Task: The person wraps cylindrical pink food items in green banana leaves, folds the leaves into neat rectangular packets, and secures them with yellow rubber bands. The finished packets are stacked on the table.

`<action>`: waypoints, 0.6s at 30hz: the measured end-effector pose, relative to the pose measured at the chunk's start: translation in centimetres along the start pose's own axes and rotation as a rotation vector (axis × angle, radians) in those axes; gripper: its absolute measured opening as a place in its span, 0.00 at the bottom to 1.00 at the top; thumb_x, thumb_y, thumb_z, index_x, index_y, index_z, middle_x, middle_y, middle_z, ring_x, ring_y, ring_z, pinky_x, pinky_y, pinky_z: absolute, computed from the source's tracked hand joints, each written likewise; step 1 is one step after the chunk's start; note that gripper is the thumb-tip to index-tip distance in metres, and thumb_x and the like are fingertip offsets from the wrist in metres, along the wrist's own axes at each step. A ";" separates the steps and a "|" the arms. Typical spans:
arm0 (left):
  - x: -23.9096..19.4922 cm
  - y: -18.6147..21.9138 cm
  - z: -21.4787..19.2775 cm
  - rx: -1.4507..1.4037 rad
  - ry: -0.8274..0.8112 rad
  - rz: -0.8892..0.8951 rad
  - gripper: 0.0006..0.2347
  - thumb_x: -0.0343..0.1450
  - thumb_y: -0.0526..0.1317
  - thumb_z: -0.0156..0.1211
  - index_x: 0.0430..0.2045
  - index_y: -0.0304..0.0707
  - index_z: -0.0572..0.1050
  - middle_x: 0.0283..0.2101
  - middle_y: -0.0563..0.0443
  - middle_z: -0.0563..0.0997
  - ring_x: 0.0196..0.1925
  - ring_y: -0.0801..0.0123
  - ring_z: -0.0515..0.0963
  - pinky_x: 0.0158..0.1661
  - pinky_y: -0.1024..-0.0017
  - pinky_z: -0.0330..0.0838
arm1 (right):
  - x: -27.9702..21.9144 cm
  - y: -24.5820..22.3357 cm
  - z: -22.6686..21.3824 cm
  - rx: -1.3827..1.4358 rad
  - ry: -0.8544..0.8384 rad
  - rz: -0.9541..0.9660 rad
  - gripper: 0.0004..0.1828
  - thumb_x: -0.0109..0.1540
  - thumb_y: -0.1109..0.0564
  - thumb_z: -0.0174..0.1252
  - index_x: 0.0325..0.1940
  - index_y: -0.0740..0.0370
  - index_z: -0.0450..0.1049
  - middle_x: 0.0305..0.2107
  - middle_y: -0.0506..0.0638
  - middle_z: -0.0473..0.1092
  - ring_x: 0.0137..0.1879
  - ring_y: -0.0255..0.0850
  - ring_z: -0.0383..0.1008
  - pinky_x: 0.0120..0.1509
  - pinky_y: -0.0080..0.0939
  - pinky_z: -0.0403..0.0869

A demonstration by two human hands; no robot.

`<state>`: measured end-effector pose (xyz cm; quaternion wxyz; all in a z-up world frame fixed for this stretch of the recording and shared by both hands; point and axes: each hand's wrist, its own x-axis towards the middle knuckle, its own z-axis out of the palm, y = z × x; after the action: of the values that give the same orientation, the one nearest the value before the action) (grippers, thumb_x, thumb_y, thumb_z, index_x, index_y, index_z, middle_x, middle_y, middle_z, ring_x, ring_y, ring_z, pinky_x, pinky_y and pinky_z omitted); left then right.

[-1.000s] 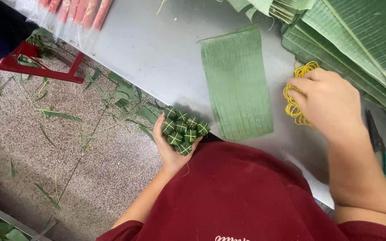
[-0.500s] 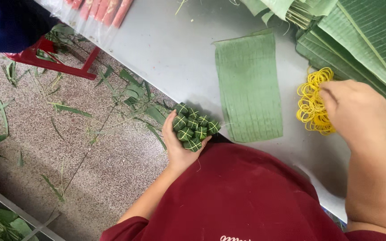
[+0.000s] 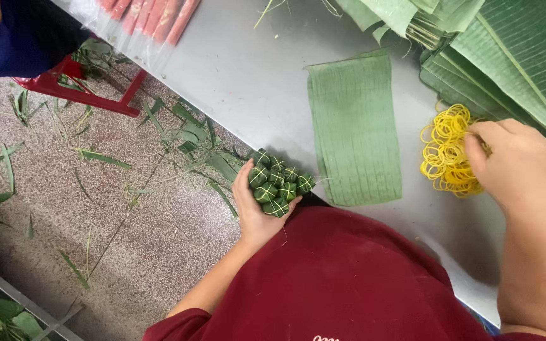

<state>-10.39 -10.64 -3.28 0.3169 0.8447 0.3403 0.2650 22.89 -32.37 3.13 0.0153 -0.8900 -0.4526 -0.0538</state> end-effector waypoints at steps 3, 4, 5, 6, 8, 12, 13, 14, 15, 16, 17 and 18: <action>0.1 0.0 0.0 0.001 -0.002 0.005 0.49 0.56 0.43 0.85 0.68 0.30 0.53 0.67 0.35 0.63 0.70 0.44 0.64 0.69 0.55 0.60 | -0.2 0.2 -0.7 0.093 0.039 0.034 0.04 0.69 0.53 0.66 0.43 0.55 0.82 0.37 0.48 0.76 0.39 0.45 0.77 0.41 0.42 0.74; 0.1 0.0 0.0 0.001 -0.001 0.009 0.49 0.56 0.43 0.85 0.68 0.30 0.53 0.67 0.35 0.63 0.70 0.44 0.64 0.69 0.54 0.60 | -0.2 0.2 -1.0 0.164 0.037 0.061 0.05 0.72 0.55 0.66 0.44 0.56 0.81 0.38 0.49 0.76 0.39 0.44 0.77 0.43 0.41 0.75; 0.1 0.0 0.0 0.003 0.004 0.013 0.49 0.56 0.43 0.85 0.68 0.30 0.53 0.67 0.35 0.63 0.70 0.44 0.64 0.69 0.55 0.60 | 0.0 -0.1 -1.1 0.243 0.049 0.058 0.05 0.73 0.56 0.65 0.43 0.58 0.80 0.39 0.50 0.76 0.39 0.43 0.76 0.45 0.40 0.75; 0.1 0.0 0.0 0.006 0.009 0.013 0.49 0.55 0.43 0.85 0.68 0.31 0.54 0.67 0.36 0.63 0.70 0.44 0.65 0.69 0.55 0.60 | 0.3 -0.5 -1.2 0.323 0.060 0.051 0.05 0.73 0.58 0.64 0.43 0.59 0.78 0.39 0.50 0.76 0.40 0.43 0.76 0.47 0.39 0.75; 0.1 -0.1 0.0 -0.007 0.024 0.016 0.49 0.55 0.43 0.85 0.68 0.31 0.54 0.67 0.36 0.64 0.70 0.44 0.65 0.69 0.55 0.60 | 1.4 -2.3 -1.3 0.522 0.085 -0.009 0.04 0.70 0.61 0.62 0.41 0.62 0.75 0.37 0.51 0.75 0.40 0.42 0.75 0.49 0.37 0.75; 0.0 -0.1 -0.2 0.006 0.009 -0.013 0.50 0.55 0.43 0.85 0.69 0.32 0.54 0.66 0.35 0.65 0.68 0.43 0.66 0.68 0.55 0.61 | 5.2 -11.4 -0.5 0.961 0.016 -0.122 0.06 0.63 0.60 0.64 0.43 0.62 0.77 0.34 0.53 0.75 0.36 0.42 0.76 0.42 0.40 0.74; -0.1 -0.1 -0.2 0.026 -0.009 -0.032 0.50 0.55 0.43 0.85 0.69 0.31 0.54 0.65 0.34 0.65 0.68 0.43 0.67 0.68 0.54 0.61 | 6.3 -14.2 -0.4 0.916 0.045 -0.286 0.04 0.64 0.59 0.65 0.42 0.59 0.78 0.37 0.53 0.76 0.43 0.49 0.77 0.48 0.45 0.75; -0.2 -0.1 -0.1 0.012 -0.007 -0.027 0.52 0.55 0.43 0.85 0.70 0.29 0.50 0.66 0.34 0.65 0.67 0.42 0.67 0.67 0.54 0.62 | 7.4 -17.2 -0.3 0.862 0.115 -0.335 0.06 0.62 0.54 0.66 0.41 0.56 0.80 0.38 0.52 0.78 0.45 0.50 0.79 0.50 0.48 0.76; -0.2 -0.2 0.0 -0.002 -0.006 -0.023 0.53 0.56 0.44 0.84 0.71 0.27 0.47 0.66 0.33 0.65 0.67 0.42 0.67 0.66 0.54 0.62 | 8.4 -19.9 -0.3 0.830 0.071 -0.399 0.07 0.62 0.51 0.66 0.38 0.55 0.81 0.34 0.50 0.78 0.42 0.50 0.78 0.44 0.48 0.76; -0.3 -0.2 0.0 -0.015 -0.005 -0.022 0.55 0.56 0.44 0.83 0.71 0.25 0.44 0.66 0.32 0.65 0.66 0.41 0.68 0.65 0.53 0.62 | 9.1 -22.3 -0.4 0.820 0.067 -0.465 0.06 0.61 0.51 0.65 0.36 0.54 0.80 0.31 0.49 0.77 0.40 0.49 0.78 0.44 0.49 0.75; -0.5 -0.3 0.1 -0.015 0.003 -0.026 0.55 0.57 0.44 0.83 0.71 0.24 0.43 0.66 0.31 0.65 0.65 0.40 0.67 0.65 0.53 0.61 | 9.6 -24.1 -0.5 0.810 0.064 -0.531 0.05 0.60 0.52 0.64 0.34 0.53 0.79 0.28 0.49 0.76 0.39 0.49 0.77 0.43 0.49 0.74; -0.6 -0.5 0.2 -0.017 0.009 -0.028 0.56 0.57 0.44 0.83 0.71 0.23 0.42 0.65 0.30 0.64 0.65 0.39 0.67 0.64 0.52 0.61 | 9.6 -25.4 -0.6 0.815 0.042 -0.576 0.05 0.60 0.53 0.63 0.35 0.54 0.78 0.28 0.48 0.76 0.39 0.48 0.77 0.43 0.49 0.73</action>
<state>-10.83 -10.90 -3.89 0.3261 0.8361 0.3512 0.2670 7.94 -9.72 4.26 0.3553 -0.6494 -0.6636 0.1075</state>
